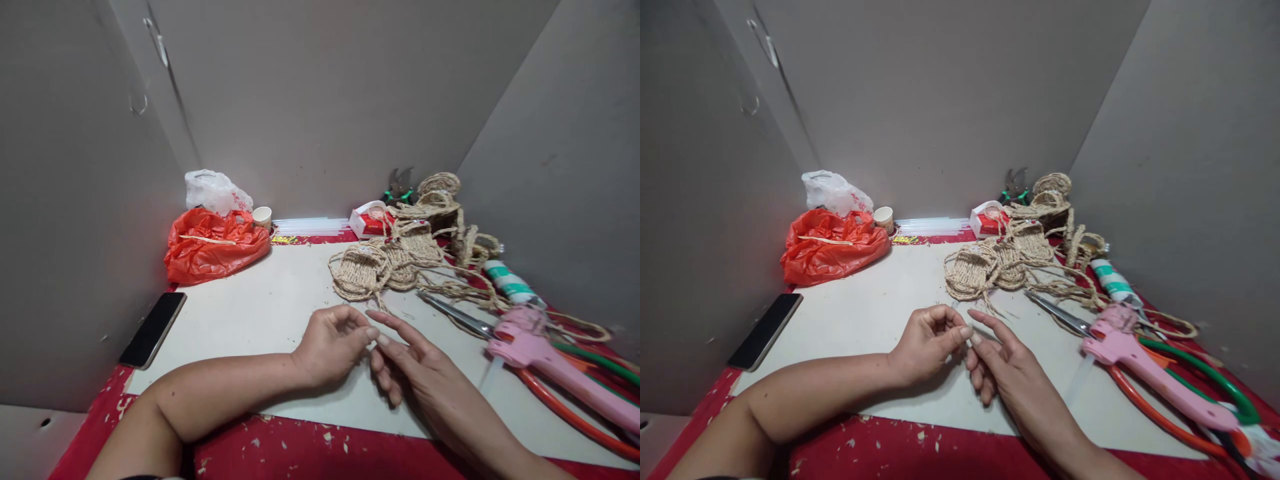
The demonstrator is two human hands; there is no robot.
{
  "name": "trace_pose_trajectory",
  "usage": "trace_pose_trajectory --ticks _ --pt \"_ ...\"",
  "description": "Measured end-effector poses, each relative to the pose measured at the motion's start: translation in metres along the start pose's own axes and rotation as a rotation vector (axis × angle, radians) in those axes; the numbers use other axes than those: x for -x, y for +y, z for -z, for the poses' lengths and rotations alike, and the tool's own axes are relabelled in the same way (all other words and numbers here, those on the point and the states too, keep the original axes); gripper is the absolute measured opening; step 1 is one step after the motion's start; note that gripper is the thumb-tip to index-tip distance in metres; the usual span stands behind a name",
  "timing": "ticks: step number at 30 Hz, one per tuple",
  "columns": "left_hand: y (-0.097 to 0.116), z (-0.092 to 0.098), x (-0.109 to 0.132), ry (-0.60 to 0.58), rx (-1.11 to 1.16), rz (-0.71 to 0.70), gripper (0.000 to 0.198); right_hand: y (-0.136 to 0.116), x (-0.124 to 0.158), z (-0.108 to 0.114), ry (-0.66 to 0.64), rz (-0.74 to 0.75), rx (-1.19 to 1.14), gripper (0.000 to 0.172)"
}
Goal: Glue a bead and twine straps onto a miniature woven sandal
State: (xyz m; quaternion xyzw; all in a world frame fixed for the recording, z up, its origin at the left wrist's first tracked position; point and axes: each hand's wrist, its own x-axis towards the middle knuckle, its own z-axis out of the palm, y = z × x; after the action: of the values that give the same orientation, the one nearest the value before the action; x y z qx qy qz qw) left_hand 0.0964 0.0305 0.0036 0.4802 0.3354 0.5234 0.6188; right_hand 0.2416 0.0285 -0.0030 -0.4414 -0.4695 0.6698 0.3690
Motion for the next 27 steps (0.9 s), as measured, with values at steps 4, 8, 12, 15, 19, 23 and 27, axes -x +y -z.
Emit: trace_pose_trajectory --ticks 4,8,12,15,19,23,27 --pt "-0.002 0.0 0.0 -0.07 -0.007 0.015 0.042 0.002 0.002 -0.003 -0.021 -0.043 -0.073 0.069" --pt "0.0 -0.001 0.004 -0.064 -0.123 -0.006 0.037 0.001 0.006 -0.007 -0.06 -0.141 -0.161 0.057" --pt "0.004 0.001 0.007 0.067 -0.469 -0.188 0.024 0.002 0.01 -0.008 -0.143 -0.238 -0.27 0.033" --pt "0.005 0.002 0.008 0.119 -0.674 -0.333 0.017 0.004 0.013 -0.006 -0.176 -0.308 -0.336 0.031" --pt "0.002 0.003 0.008 0.108 -0.754 -0.424 0.015 0.004 0.015 -0.005 -0.213 -0.385 -0.364 0.033" --pt "0.0 0.006 0.009 0.087 -0.845 -0.563 0.014 0.002 0.017 -0.006 -0.253 -0.451 -0.398 0.034" --pt "-0.002 0.006 0.012 0.034 -0.941 -0.661 0.016 0.0 0.016 -0.004 -0.286 -0.409 -0.399 0.034"
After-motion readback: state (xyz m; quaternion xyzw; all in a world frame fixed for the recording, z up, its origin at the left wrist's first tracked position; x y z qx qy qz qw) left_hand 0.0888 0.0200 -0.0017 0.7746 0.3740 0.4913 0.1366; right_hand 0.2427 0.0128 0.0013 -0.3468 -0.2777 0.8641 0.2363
